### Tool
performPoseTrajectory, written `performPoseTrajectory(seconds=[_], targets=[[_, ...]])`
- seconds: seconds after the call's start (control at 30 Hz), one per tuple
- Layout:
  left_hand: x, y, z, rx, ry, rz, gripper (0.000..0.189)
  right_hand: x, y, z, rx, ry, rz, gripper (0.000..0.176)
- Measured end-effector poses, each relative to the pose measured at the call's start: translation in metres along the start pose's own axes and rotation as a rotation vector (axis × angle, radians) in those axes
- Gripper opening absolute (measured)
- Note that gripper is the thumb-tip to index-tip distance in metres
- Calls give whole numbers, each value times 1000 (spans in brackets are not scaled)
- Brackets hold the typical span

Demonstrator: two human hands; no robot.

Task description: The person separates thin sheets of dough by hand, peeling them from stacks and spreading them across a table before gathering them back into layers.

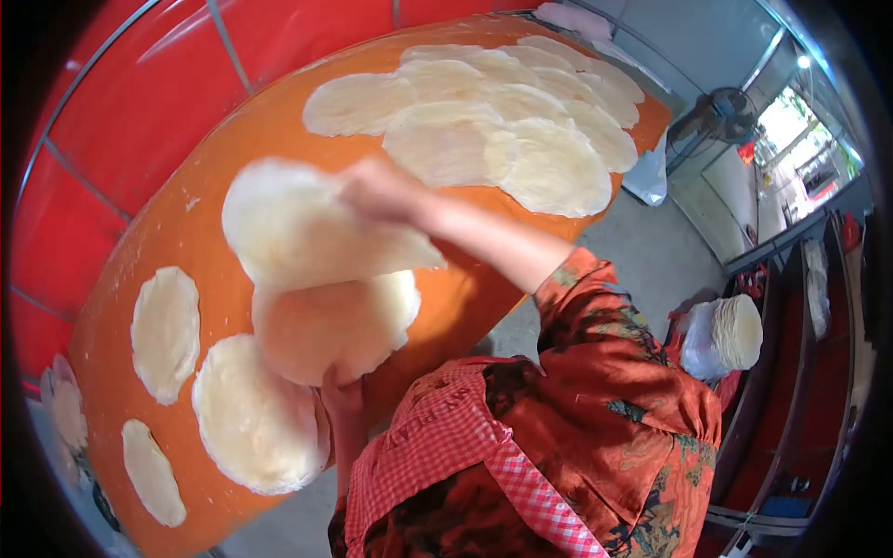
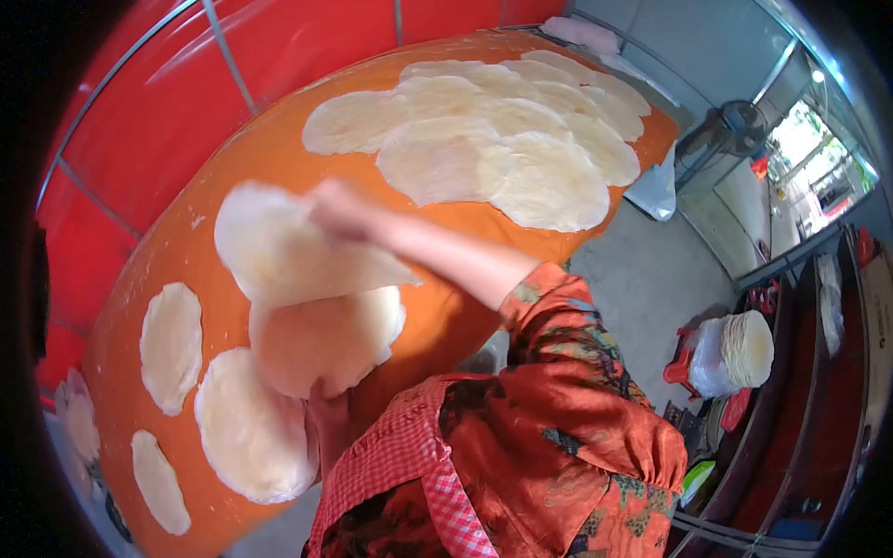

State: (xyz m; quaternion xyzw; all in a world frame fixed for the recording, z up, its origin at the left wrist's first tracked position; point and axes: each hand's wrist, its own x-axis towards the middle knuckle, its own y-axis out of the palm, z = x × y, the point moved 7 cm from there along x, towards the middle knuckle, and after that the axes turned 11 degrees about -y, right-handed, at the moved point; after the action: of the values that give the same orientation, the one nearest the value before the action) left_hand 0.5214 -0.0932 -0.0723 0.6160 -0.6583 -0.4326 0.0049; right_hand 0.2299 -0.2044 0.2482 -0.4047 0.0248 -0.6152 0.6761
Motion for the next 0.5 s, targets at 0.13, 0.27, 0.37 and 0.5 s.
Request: performPoseTrajectory(seconds=[0.13, 0.27, 0.37, 0.5], targets=[[7, -8, 1, 120, 71, 58, 46, -85, -146, -22, 336, 435, -543, 22], [-14, 30, -13, -101, 22, 116, 57, -219, -196, -101, 276, 602, -812, 29], [-23, 46, -23, -147, 40, 148, 69, -350, -198, -201, 82, 880, -731, 18], [-27, 46, -21, -581, 47, 520, 74, -392, -175, -180, -974, 658, -615, 19]])
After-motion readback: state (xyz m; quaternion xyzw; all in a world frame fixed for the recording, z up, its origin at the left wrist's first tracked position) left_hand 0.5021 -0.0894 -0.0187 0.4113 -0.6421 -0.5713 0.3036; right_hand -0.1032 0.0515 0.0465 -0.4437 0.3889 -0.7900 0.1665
